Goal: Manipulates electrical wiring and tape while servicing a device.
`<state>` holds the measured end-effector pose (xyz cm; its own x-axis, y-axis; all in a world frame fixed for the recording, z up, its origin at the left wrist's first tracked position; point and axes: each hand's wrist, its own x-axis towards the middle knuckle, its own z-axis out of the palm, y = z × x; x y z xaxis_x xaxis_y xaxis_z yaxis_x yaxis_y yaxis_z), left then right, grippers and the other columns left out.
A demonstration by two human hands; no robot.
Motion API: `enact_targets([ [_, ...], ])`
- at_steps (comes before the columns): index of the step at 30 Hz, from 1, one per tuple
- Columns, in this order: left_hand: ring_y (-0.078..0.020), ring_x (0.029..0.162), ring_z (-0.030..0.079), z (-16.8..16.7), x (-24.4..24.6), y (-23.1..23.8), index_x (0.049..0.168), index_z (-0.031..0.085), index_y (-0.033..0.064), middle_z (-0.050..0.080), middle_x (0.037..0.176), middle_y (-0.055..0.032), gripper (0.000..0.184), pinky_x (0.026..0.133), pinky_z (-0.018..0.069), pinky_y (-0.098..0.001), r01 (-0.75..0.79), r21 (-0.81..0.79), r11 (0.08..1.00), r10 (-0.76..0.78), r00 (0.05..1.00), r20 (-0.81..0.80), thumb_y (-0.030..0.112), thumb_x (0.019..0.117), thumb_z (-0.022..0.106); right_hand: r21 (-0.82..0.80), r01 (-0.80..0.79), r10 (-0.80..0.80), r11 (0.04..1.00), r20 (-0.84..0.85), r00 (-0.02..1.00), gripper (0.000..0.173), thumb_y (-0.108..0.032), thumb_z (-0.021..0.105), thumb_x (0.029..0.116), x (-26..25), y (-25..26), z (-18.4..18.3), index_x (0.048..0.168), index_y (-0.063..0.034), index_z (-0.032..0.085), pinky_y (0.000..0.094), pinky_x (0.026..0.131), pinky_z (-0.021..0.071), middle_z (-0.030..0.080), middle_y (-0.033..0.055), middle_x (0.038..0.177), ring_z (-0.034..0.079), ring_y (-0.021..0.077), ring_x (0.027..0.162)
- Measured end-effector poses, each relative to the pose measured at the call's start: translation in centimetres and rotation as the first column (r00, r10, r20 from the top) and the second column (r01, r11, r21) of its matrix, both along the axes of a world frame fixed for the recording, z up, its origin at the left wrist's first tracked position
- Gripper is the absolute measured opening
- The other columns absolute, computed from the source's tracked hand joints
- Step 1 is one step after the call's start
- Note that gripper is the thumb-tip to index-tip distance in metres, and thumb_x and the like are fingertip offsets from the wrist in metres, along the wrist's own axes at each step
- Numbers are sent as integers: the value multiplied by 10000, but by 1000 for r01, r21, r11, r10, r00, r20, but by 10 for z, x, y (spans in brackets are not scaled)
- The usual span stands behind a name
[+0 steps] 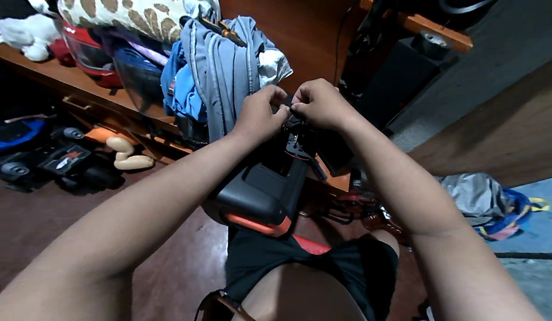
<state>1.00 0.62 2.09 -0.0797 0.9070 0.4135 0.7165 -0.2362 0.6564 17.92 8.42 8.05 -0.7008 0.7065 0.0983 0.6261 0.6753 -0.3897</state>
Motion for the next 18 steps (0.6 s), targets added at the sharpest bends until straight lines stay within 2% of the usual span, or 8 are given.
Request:
enact_targets([
  [2, -213, 872, 694, -2, 0, -2, 1166, 692, 61, 732, 1063, -98, 228, 841, 565, -434, -5, 130, 992, 20, 993, -113, 181, 983, 628, -15, 22, -22, 1000, -22, 1000, 133, -231, 659, 981, -1, 2, -2, 925, -126, 717, 530, 847, 465, 681, 25, 838, 640, 180, 831],
  [5, -242, 885, 703, -5, 3, -2, 1089, 765, 92, 754, 1013, -101, 207, 889, 545, -465, -15, 228, 974, 62, 978, -198, 219, 989, 635, -54, 34, -36, 998, -48, 998, 136, -218, 660, 974, -3, 4, -3, 901, -120, 719, 525, 811, 463, 676, 29, 810, 632, 183, 795],
  [8, -217, 913, 719, -3, 7, -3, 1097, 777, 118, 765, 1050, -74, 201, 897, 553, -463, -49, 169, 984, 80, 981, -177, 225, 995, 640, -63, 33, -37, 997, -53, 998, 137, -208, 660, 968, -4, 3, -3, 879, -121, 716, 509, 771, 473, 667, 27, 794, 627, 179, 775],
  [11, -201, 890, 719, 2, 9, -5, 1098, 773, 118, 765, 1031, -64, 194, 868, 562, -458, -88, 75, 993, 98, 985, -139, 216, 996, 641, -58, 16, -17, 998, -28, 999, 146, -226, 662, 980, -4, 2, 0, 918, -114, 731, 540, 830, 471, 682, 42, 851, 639, 200, 845],
  [13, -194, 899, 716, 5, 9, -6, 1095, 767, 112, 760, 1021, -65, 195, 867, 564, -453, -97, 20, 995, 98, 990, -99, 215, 1002, 631, -53, 3, -3, 999, -18, 1000, 150, -239, 669, 979, -4, 2, 1, 928, -115, 735, 539, 831, 472, 685, 41, 854, 641, 200, 847],
  [18, -157, 899, 698, 6, 7, -3, 1108, 708, 67, 730, 990, -70, 180, 870, 566, -406, -29, -78, 997, 32, 999, 41, 186, 1028, 600, -34, -17, 18, 999, 17, 1000, 167, -227, 745, 926, -3, -2, 5, 1037, -103, 740, 577, 894, 452, 707, 48, 914, 650, 213, 900],
])
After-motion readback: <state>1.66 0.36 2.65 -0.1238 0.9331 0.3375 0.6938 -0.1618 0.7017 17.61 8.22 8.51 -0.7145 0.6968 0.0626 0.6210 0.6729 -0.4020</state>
